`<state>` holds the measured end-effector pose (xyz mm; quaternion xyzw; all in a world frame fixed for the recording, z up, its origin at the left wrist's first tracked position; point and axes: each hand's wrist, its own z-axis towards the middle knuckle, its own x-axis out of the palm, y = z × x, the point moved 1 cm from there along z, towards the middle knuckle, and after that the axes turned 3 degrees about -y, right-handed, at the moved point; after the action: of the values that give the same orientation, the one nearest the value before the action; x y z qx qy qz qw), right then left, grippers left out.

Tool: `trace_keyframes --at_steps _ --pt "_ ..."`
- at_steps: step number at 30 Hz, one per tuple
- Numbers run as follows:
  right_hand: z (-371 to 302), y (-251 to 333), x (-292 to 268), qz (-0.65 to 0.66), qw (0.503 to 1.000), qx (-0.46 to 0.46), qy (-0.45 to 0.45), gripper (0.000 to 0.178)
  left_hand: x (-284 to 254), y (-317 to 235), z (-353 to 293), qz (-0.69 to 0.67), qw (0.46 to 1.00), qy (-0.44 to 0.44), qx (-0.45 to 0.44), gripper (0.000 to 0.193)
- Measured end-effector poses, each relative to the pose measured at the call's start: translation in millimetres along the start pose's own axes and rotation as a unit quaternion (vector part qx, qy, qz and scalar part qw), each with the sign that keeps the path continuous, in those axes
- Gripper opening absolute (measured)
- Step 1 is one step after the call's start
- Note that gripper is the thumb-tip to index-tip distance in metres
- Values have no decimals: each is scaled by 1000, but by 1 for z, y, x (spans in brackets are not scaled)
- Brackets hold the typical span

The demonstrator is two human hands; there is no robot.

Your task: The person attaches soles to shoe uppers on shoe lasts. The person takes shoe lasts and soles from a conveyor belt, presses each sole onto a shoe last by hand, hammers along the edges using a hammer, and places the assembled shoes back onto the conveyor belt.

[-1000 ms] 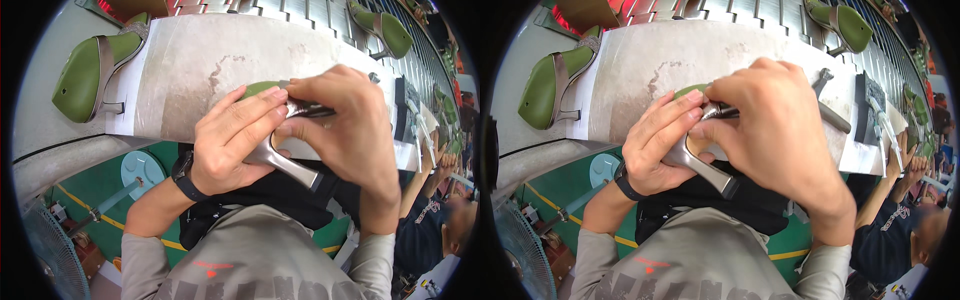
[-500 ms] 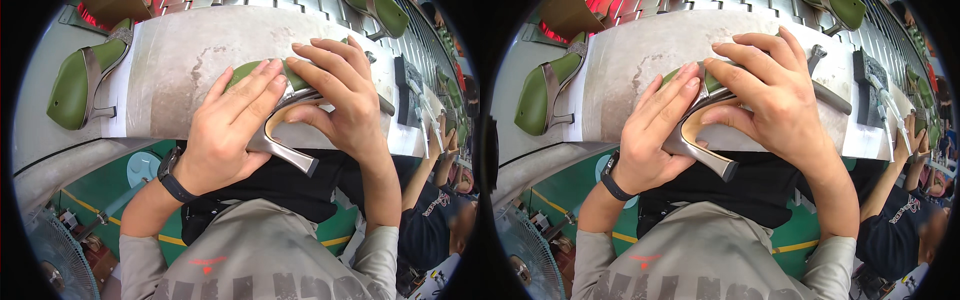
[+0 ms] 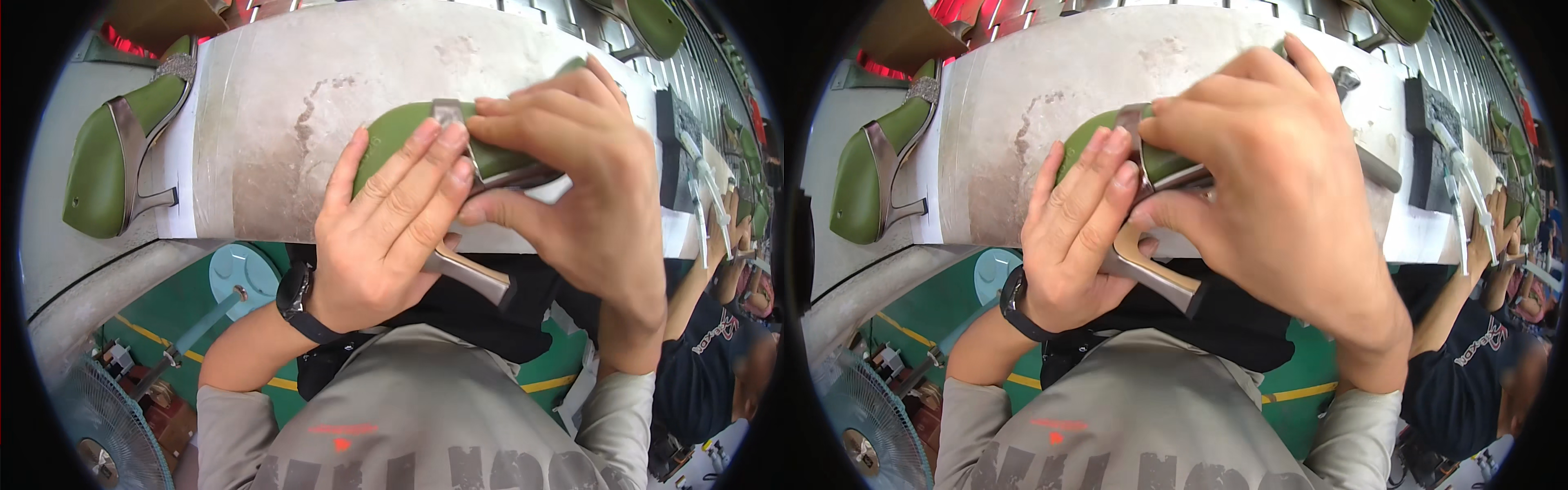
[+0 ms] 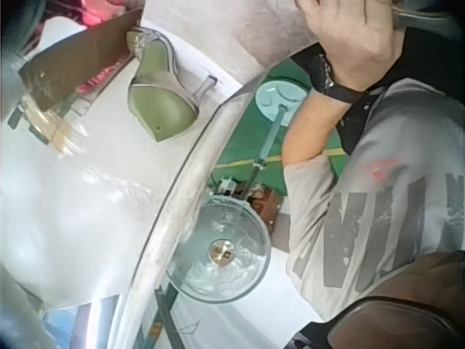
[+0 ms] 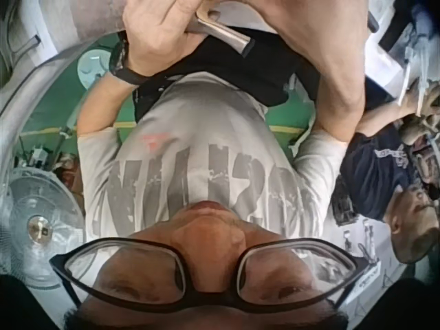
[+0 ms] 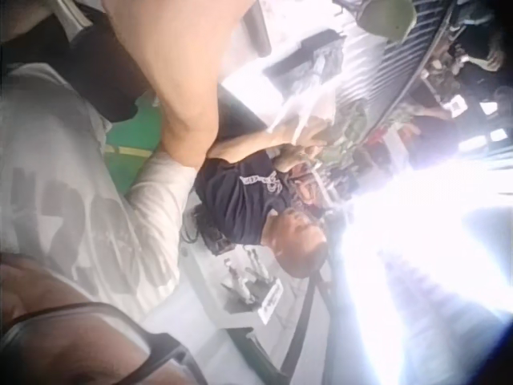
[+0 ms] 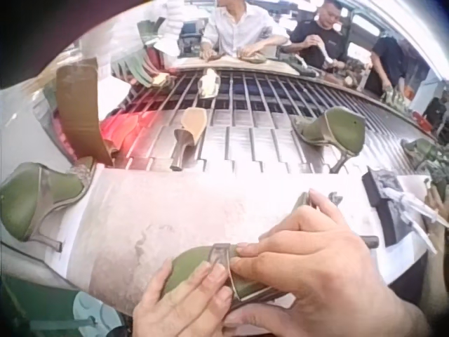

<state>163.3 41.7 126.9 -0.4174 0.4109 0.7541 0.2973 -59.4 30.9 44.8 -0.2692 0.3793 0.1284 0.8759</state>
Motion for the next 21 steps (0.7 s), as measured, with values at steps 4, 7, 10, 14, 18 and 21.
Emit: trace_keyframes --at_steps 4,7,10,14,18,21 --pt "-8 -15 5 -44 998 -30 -23 69 -5 -5 6 -45 999 9 -14 88" --pt "-28 -22 7 -17 994 -33 -106 73 -20 0 19 -99 992 71 -40 83" --pt "-38 -34 4 5 994 -27 -106 73 -21 12 41 -184 972 74 -123 56" --pt "-38 -32 4 19 996 -22 -89 65 -11 22 66 -267 942 116 -167 45" --pt "-38 -28 1 33 997 4 -73 57 -6 15 69 -300 925 104 -208 40" --pt "-32 -24 -7 15 998 29 -50 56 -1 10 69 -265 940 80 -199 37"
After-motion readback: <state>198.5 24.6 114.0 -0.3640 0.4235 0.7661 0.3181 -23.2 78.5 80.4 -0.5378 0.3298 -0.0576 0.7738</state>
